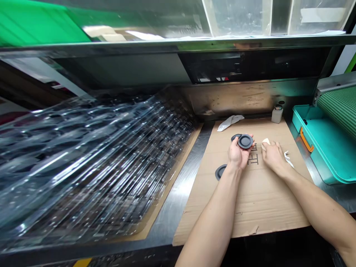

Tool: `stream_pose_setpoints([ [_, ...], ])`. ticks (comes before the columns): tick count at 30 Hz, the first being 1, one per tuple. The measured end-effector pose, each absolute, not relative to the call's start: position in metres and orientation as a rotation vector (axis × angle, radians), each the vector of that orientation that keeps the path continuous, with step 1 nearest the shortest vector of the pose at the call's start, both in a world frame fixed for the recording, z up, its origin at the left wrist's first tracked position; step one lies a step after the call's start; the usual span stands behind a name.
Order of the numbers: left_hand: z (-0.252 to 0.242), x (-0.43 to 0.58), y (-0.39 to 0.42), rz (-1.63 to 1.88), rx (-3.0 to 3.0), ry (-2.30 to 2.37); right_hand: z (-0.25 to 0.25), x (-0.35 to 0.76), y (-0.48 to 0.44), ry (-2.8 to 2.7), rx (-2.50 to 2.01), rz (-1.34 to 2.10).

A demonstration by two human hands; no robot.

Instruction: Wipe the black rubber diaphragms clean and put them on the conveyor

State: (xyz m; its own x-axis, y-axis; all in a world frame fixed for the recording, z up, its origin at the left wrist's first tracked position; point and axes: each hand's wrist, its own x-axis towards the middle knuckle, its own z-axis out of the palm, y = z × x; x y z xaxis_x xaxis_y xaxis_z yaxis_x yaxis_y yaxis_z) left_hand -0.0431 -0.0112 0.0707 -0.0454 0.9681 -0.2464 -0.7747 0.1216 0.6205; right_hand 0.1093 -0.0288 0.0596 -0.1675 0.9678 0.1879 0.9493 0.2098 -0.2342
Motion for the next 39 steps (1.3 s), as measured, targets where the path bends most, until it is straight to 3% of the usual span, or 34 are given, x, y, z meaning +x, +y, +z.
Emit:
stream_pose_setpoints([
  [8, 0.060, -0.026, -0.015, 1.317, 0.310, 0.629, 0.066, 0.083, -0.045, -2.188, -1.326, 0.166],
  [28, 0.054, -0.021, -0.017, 1.298, 0.323, 0.702, 0.080, 0.086, -0.049, -2.312, -1.618, 0.053],
  [39, 0.055, -0.030, -0.013, 1.269, 0.378, 0.769, 0.064, 0.114, -0.023, -2.127, -1.733, 0.000],
])
